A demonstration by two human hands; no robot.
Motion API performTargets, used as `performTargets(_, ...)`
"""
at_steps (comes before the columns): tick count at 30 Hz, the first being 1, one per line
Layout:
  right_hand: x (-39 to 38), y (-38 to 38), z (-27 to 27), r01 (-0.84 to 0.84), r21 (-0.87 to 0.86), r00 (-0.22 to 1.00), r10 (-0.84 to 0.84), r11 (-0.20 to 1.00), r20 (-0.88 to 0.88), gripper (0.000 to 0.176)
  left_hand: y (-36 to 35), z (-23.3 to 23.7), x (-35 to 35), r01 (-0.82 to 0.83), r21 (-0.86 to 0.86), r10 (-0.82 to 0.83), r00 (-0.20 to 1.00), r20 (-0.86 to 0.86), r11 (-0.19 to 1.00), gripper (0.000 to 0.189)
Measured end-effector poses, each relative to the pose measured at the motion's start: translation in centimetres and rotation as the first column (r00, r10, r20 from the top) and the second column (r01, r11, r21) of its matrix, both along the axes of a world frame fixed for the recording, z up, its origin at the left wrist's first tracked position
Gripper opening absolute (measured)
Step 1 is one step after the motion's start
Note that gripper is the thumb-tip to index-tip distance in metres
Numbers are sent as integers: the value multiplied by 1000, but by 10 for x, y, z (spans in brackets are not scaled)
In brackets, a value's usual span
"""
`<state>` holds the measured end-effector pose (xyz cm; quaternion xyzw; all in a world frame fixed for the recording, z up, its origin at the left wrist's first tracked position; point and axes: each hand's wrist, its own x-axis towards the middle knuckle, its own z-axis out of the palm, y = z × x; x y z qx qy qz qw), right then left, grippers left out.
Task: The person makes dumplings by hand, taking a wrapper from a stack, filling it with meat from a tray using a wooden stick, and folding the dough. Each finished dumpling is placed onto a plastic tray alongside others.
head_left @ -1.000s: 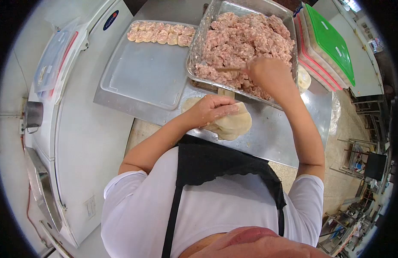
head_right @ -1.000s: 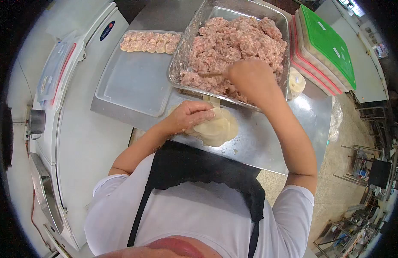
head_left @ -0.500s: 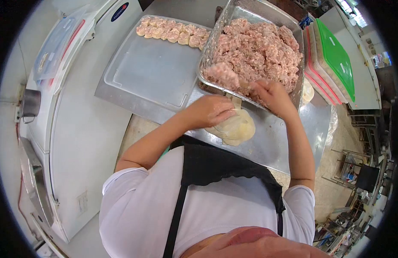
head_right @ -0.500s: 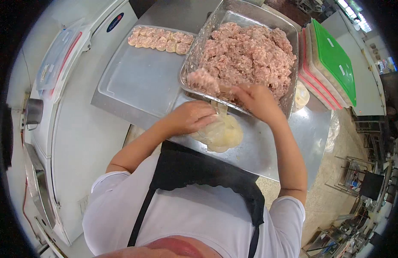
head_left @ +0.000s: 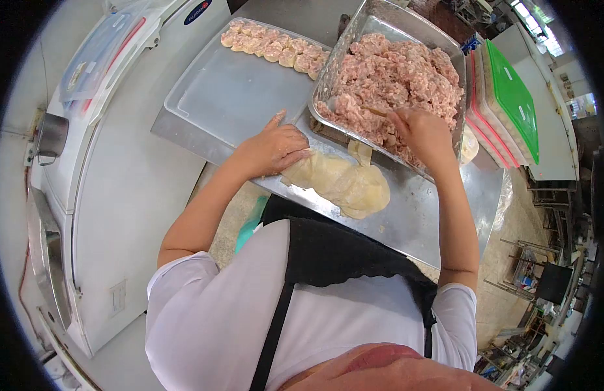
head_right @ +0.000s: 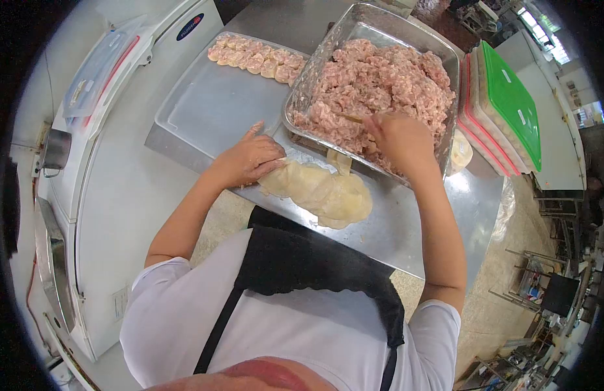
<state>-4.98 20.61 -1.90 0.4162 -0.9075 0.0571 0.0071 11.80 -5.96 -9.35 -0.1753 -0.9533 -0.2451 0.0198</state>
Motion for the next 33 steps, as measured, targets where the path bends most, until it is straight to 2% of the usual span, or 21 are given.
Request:
performTargets(1,3,-7,1,-12,80,992,22,997,-127,33,-1,1,1,-2,0,2,1000,2,1000,21)
performTargets(5,30,-14,-5,-37,113,999,39,993,-19,36,0,2,2,-56,1,56,998,-30,998,21)
performTargets(7,16,0,-13,-50,-109,984,68,993,165,38,2,6,0,-103,-3,103,994,-31,995,21)
performTargets(11,7,-5,5,8,-113,997,1,994,79,40,3,-4,-5,-147,-23,145,986,-81,989,20)
performTargets(13,11,-15,3,31,168,999,-27,985,-28,38,4,-7,-4,-158,28,159,984,-80,987,20)
performTargets(14,21,-21,1,-45,157,999,42,987,24,35,4,-8,-3,-149,26,151,985,-85,988,20)
performTargets(15,23,-17,-2,-37,155,999,34,987,22,35,3,-8,0,-165,27,167,982,-87,986,21)
performTargets(17,25,-4,-10,-20,-57,986,29,998,166,34,2,-8,5,-175,29,177,981,-84,984,24)
performTargets(18,19,6,-12,-19,-200,951,79,980,298,33,3,-4,6,-194,8,194,977,-86,981,20)
performTargets(20,10,25,-8,60,-237,952,15,970,305,31,8,1,9,-209,-8,208,974,-91,978,18)
performTargets(22,5,37,6,143,-274,949,-52,951,312,30,13,4,12,-228,51,230,897,-379,972,16)
performTargets(24,-1,44,26,98,-150,994,-90,984,57,30,30,4,20,-154,65,167,933,-319,986,15)
performTargets(25,0,46,25,108,-150,993,-100,983,61,30,41,3,24,-93,85,112,959,-261,992,14)
performTargets(27,7,41,19,37,150,998,-28,988,-64,38,60,-5,26,-96,78,115,946,-302,992,13)
performTargets(28,17,34,10,21,233,999,-13,972,-37,40,65,-11,27,-107,72,126,931,-344,992,13)
performTargets(29,23,35,6,28,233,999,-20,972,-38,40,63,-19,24,-100,72,119,931,-344,992,13)
performTargets(31,29,39,0,24,156,1000,-25,987,8,40,58,-24,12,-113,117,133,974,-186,987,15)
performTargets(32,24,48,-5,-6,30,998,5,1000,63,38,60,-27,8,-108,117,129,974,-188,987,15)
performTargets(33,20,55,-4,0,28,998,-1,1000,60,38,66,-16,1,-70,221,117,971,-207,973,16)
